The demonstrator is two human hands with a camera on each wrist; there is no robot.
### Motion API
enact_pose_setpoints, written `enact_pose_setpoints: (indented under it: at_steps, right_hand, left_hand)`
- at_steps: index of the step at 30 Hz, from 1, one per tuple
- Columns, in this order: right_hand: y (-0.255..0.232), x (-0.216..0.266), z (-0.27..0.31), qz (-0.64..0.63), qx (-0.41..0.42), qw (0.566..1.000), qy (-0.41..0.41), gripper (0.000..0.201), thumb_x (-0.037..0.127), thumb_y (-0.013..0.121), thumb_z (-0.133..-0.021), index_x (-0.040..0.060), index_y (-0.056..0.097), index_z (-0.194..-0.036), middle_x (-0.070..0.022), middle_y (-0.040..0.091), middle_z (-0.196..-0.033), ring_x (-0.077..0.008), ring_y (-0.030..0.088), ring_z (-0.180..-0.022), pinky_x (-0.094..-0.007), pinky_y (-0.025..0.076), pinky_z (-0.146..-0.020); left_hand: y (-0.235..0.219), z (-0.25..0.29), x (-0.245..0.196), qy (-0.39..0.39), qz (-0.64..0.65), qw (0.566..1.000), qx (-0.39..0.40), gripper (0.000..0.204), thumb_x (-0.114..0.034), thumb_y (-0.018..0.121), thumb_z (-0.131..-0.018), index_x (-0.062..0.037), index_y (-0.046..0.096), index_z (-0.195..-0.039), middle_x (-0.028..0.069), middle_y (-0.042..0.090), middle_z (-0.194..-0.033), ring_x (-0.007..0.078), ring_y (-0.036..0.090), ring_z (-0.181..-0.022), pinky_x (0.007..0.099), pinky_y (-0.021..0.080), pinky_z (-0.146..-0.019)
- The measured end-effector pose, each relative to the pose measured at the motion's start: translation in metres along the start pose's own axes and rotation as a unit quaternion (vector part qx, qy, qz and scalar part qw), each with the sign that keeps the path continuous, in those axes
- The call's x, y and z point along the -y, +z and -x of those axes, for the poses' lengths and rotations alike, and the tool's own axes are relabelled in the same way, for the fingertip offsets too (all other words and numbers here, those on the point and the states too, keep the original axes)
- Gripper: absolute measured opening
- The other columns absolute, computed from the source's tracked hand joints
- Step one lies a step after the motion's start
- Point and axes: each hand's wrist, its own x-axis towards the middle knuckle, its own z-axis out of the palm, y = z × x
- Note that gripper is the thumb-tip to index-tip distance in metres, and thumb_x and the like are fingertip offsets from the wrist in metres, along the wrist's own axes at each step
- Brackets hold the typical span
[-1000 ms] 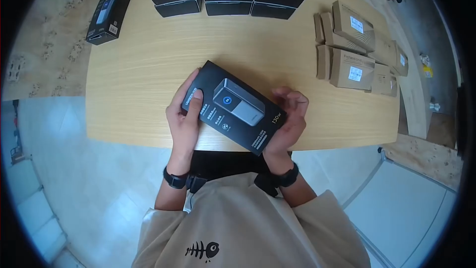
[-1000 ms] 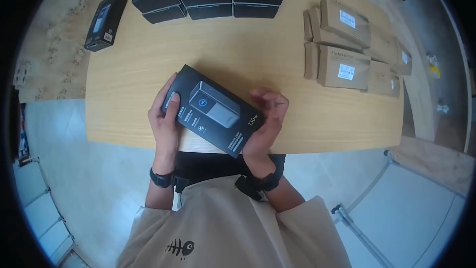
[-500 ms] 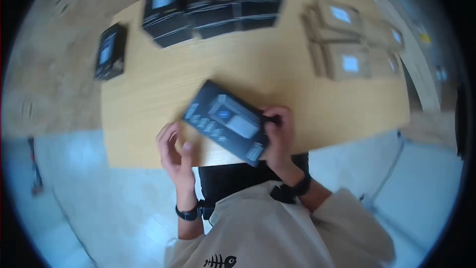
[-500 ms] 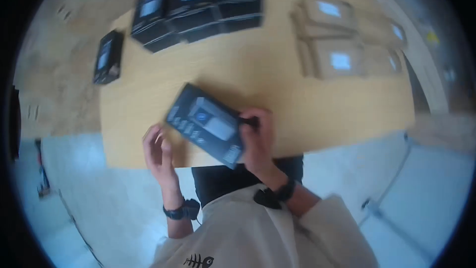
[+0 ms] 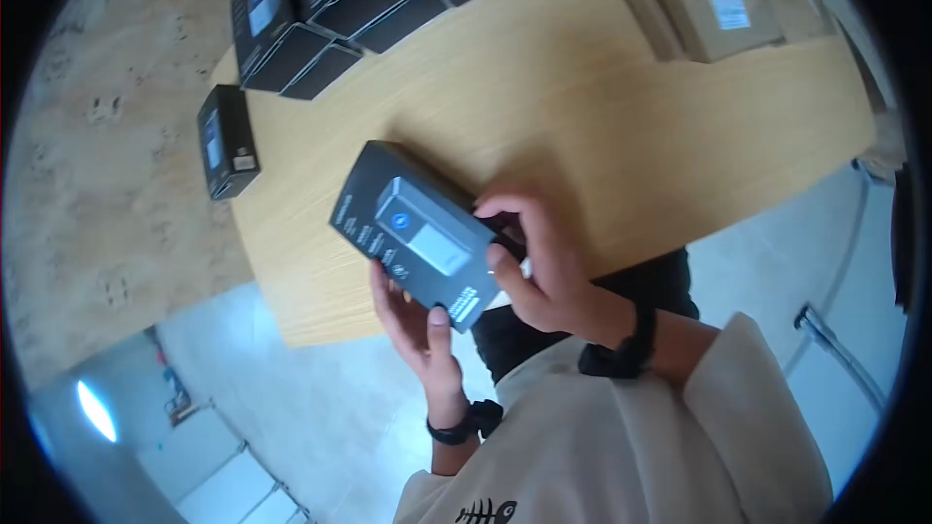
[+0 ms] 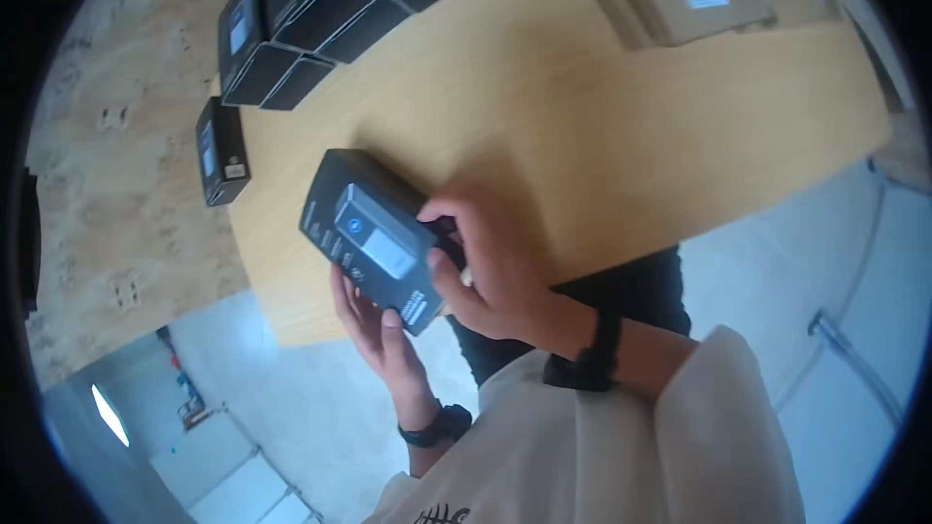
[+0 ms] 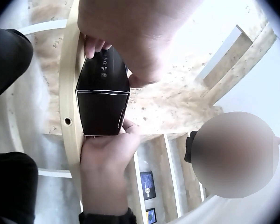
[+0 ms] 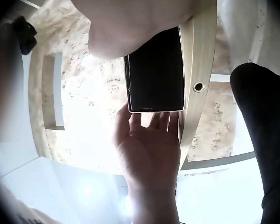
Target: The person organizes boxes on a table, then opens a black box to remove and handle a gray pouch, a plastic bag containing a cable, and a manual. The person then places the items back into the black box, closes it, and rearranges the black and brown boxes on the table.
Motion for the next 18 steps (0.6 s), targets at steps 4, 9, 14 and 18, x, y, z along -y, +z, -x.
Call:
enact_pose_setpoints:
  at_steps: [4,9,14,18]
  right_hand:
    - [-0.008,0.008,0.004,0.032,0.009,0.999,-0.006,0.035,0.008,0.061,-0.099,-0.0007,0.053,-0.132,-0.0190,0.057,-0.124,-0.0294,0.060,-0.100,-0.0398,0.050,-0.089]
    - [0.002,-0.003,-0.002,-0.035,0.027,0.999,0.008,0.036,0.014,0.060,-0.103,-0.0026,0.051,-0.133,-0.0223,0.057,-0.128,-0.0294,0.059,-0.110,-0.0385,0.049,-0.096]
    - [-0.007,0.009,0.000,-0.053,0.077,0.994,0.054,0.034,0.017,0.056,-0.106,-0.0040,0.053,-0.133,-0.0229,0.061,-0.132,-0.0314,0.062,-0.118,-0.0411,0.048,-0.104]
    - [-0.012,-0.006,0.002,0.027,0.151,0.985,0.076,0.017,0.009,0.061,-0.102,0.0009,0.063,-0.117,-0.0132,0.072,-0.104,-0.0269,0.071,-0.096,-0.0372,0.055,-0.091]
  left_hand:
    - [-0.004,0.001,-0.001,-0.029,0.023,0.999,0.004,0.095,-0.028,0.073,-0.099,0.0008,0.016,-0.169,0.0198,0.028,-0.171,0.0322,0.032,-0.156,0.0475,0.028,-0.126]
    - [-0.013,0.012,-0.004,0.038,-0.159,0.986,-0.022,0.095,-0.029,0.080,-0.091,0.0007,0.027,-0.165,0.0269,0.028,-0.167,0.0404,0.033,-0.154,0.0513,0.032,-0.123]
    - [-0.013,0.006,-0.032,0.167,-0.437,0.882,0.060,0.076,-0.052,0.091,-0.075,-0.0192,0.071,-0.140,0.0233,0.044,-0.158,0.0424,0.041,-0.145,0.0539,0.037,-0.115]
    - [-0.043,-0.018,-0.029,0.163,-0.499,0.843,0.121,0.063,-0.030,0.085,-0.079,-0.0201,0.070,-0.140,0.0127,0.056,-0.153,0.0384,0.051,-0.142,0.0566,0.040,-0.114]
